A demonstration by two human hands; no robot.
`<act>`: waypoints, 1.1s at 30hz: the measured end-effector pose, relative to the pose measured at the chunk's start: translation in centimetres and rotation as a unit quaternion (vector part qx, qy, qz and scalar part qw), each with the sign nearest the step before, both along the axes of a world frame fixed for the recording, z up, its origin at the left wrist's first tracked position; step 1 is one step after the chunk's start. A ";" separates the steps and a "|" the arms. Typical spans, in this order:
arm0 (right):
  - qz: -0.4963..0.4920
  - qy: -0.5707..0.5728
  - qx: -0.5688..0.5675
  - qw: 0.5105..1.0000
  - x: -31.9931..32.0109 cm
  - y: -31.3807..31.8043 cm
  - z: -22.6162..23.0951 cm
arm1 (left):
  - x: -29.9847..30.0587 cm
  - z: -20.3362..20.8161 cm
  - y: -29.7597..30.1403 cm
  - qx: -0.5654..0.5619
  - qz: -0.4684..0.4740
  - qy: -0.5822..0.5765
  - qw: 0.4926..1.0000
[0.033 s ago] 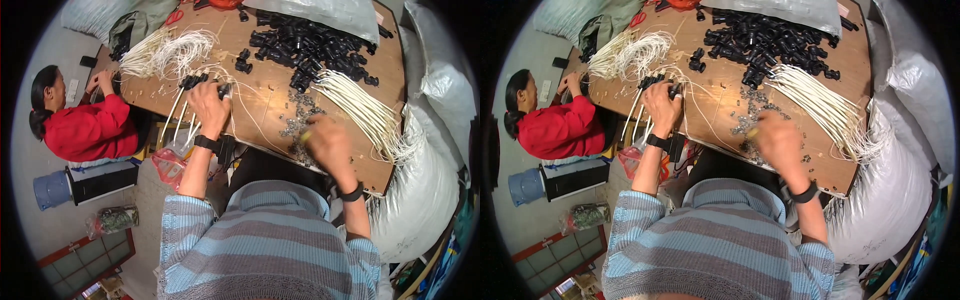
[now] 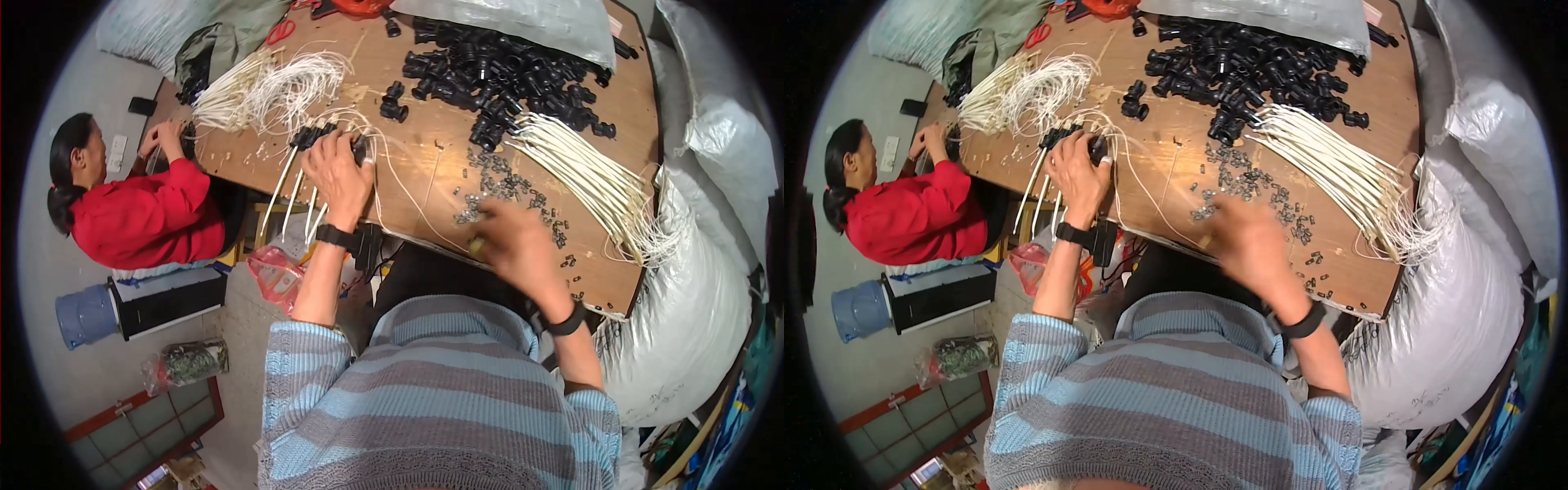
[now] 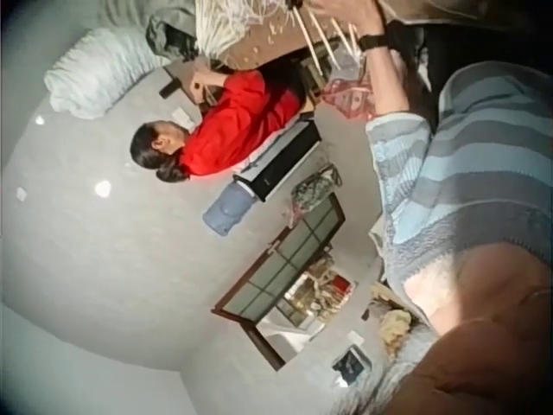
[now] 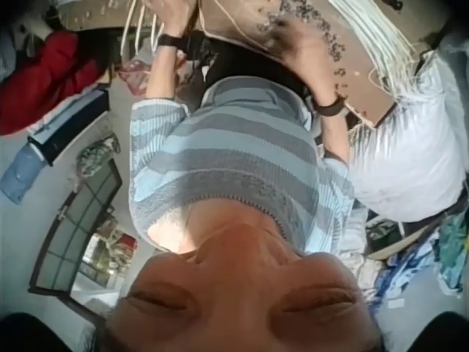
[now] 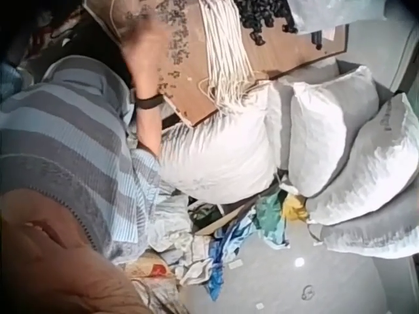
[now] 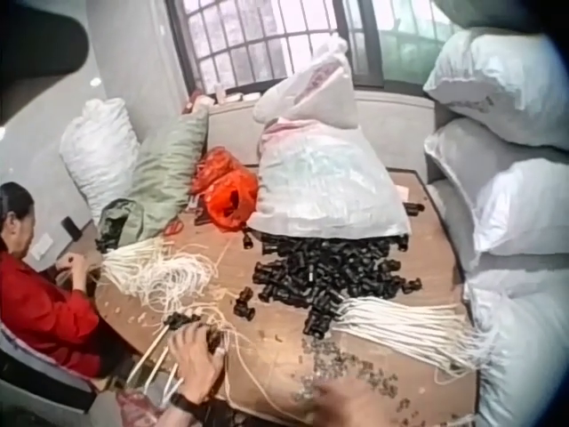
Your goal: Assembling wire harnesses by manually attaching plastic connectors to bundles of wires.
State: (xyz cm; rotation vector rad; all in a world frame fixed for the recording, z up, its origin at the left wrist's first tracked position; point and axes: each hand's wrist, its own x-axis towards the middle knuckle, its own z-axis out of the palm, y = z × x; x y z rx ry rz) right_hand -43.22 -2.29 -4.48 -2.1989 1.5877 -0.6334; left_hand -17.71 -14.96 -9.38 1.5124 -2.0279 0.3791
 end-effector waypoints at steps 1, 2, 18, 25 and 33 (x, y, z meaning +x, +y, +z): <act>0.009 -0.072 0.012 0.997 1.2 0.8 -0.9 | -0.5 0.0 0.0 -0.016 0.001 -0.014 1.000; -0.026 -0.115 0.031 0.993 0.8 1.0 -1.6 | -1.4 -0.2 0.2 0.052 -0.052 0.056 0.996; -0.260 0.134 -0.090 0.952 -11.1 2.6 -4.8 | -11.4 -2.2 -3.7 0.175 -0.297 0.085 0.935; -0.187 -0.033 0.022 0.982 -7.6 2.2 -3.1 | -8.2 -1.3 -0.9 0.294 -0.297 0.166 0.893; -0.091 -0.153 0.056 0.982 -5.0 2.0 -3.2 | -8.7 -0.9 1.0 0.359 -0.351 0.135 0.854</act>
